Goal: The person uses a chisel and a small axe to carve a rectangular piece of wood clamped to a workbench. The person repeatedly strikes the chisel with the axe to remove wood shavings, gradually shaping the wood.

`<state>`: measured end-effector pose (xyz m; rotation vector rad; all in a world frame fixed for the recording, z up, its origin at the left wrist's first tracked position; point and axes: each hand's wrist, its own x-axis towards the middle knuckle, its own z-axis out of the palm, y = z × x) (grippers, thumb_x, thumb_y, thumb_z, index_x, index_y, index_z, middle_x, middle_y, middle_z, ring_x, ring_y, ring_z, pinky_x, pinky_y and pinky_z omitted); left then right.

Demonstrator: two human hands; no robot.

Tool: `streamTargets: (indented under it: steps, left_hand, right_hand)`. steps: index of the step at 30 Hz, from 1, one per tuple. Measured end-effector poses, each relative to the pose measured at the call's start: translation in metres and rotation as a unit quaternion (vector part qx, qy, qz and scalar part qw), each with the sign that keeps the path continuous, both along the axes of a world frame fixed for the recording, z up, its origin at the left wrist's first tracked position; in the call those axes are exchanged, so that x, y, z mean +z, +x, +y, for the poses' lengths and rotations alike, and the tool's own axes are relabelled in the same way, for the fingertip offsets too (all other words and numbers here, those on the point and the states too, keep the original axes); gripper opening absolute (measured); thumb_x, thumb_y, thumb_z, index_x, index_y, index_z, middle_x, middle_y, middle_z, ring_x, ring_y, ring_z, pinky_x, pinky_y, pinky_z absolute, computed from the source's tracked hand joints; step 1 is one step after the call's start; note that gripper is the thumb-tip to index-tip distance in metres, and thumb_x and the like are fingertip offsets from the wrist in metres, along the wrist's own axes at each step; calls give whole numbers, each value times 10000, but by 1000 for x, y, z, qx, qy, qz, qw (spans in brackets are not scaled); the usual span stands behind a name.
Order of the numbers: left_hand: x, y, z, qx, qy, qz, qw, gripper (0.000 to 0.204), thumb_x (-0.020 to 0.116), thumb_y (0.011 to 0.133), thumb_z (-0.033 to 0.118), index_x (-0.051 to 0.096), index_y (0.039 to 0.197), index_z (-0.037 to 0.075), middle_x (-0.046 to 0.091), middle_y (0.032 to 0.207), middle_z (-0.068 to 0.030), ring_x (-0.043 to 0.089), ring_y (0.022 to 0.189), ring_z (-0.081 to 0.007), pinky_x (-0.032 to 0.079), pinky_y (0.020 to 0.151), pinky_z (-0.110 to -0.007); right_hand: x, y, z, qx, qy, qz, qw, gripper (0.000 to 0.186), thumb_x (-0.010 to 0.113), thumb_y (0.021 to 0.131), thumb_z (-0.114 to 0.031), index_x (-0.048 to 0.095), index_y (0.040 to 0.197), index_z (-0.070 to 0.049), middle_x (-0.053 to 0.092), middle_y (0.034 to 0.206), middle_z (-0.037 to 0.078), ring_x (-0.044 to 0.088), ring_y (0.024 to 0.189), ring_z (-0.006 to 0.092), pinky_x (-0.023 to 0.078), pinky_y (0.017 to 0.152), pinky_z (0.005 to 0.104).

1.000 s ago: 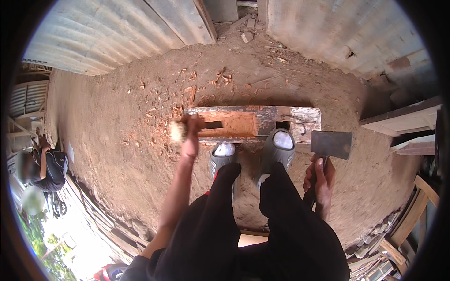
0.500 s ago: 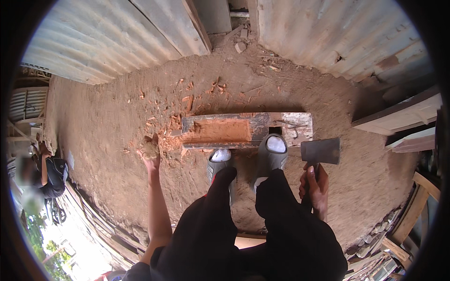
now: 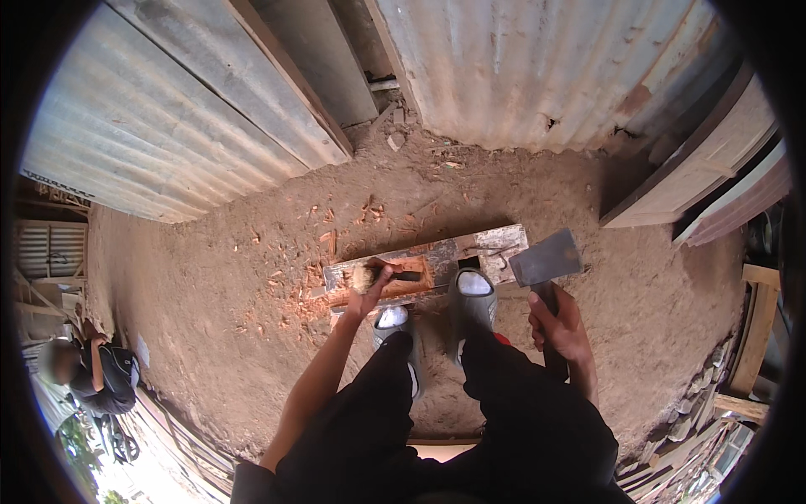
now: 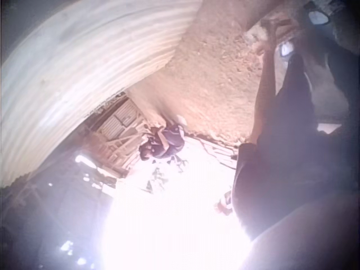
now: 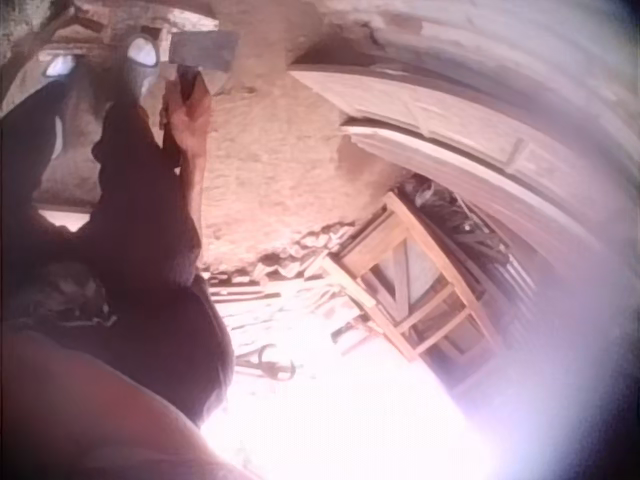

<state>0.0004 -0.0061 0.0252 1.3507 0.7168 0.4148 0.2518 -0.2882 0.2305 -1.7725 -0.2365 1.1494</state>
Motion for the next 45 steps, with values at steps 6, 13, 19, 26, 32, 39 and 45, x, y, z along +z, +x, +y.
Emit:
streamTargets:
  steps: [6, 13, 19, 26, 32, 39, 45]
  left_hand:
    - [-1, -102, 28, 197, 29, 29, 980, 179, 666, 1045, 240, 619, 1044, 68, 737, 1038, -70, 682, 1046, -174, 553, 980, -330]
    - [40, -167, 29, -39, 323, 224, 919, 270, 770, 969, 294, 725, 1016, 31, 710, 846, -12, 635, 760, -125, 518, 699, -319]
    - [81, -203, -17, 12, 327, 280, 903, 287, 777, 961, 303, 711, 1006, 27, 689, 833, -12, 618, 749, -120, 516, 685, -325]
    - [76, -293, -58, 130, 225, 355, 898, 292, 778, 959, 305, 705, 1002, 26, 684, 829, -14, 620, 756, -120, 522, 691, -330]
    - [85, -311, 1, 224, 239, 288, 900, 296, 780, 957, 307, 700, 998, 25, 679, 826, -17, 622, 761, -121, 527, 696, -334]
    - [129, -160, 23, 95, 204, 116, 967, 266, 762, 975, 267, 681, 1003, 15, 719, 889, -70, 673, 819, -176, 550, 740, -351]
    - [79, -65, 37, -59, 158, 123, 978, 346, 867, 777, 149, 713, 1058, 18, 756, 1042, -131, 736, 976, -233, 568, 913, -350]
  right_hand:
    - [-8, -3, -2, 52, -48, -55, 996, 303, 699, 997, -274, 607, 1081, 2, 596, 707, 79, 581, 551, 145, 471, 498, 327]
    - [-38, -35, -8, 184, -10, -295, 937, 352, 744, 947, -265, 604, 1139, -5, 722, 913, 232, 715, 832, 442, 532, 697, 477]
    - [-15, -28, -60, 182, -151, -335, 912, 360, 794, 888, -254, 626, 1134, -52, 732, 951, 227, 722, 863, 430, 550, 737, 489]
    - [35, -39, -166, -46, -197, -384, 901, 346, 753, 909, -265, 585, 1137, -65, 700, 860, 207, 689, 819, 421, 522, 695, 483]
    - [12, -49, -152, -111, -114, -370, 915, 328, 735, 925, -278, 585, 1101, -44, 663, 800, 187, 669, 732, 363, 506, 657, 452]
    - [-6, -25, -80, -35, 22, -208, 977, 277, 680, 1002, -291, 603, 1031, -26, 603, 709, 37, 558, 567, 119, 447, 500, 317]
    - [-20, -16, 28, 98, 27, -78, 992, 280, 656, 1033, -297, 576, 1041, -29, 567, 675, 27, 547, 523, 98, 454, 459, 300]
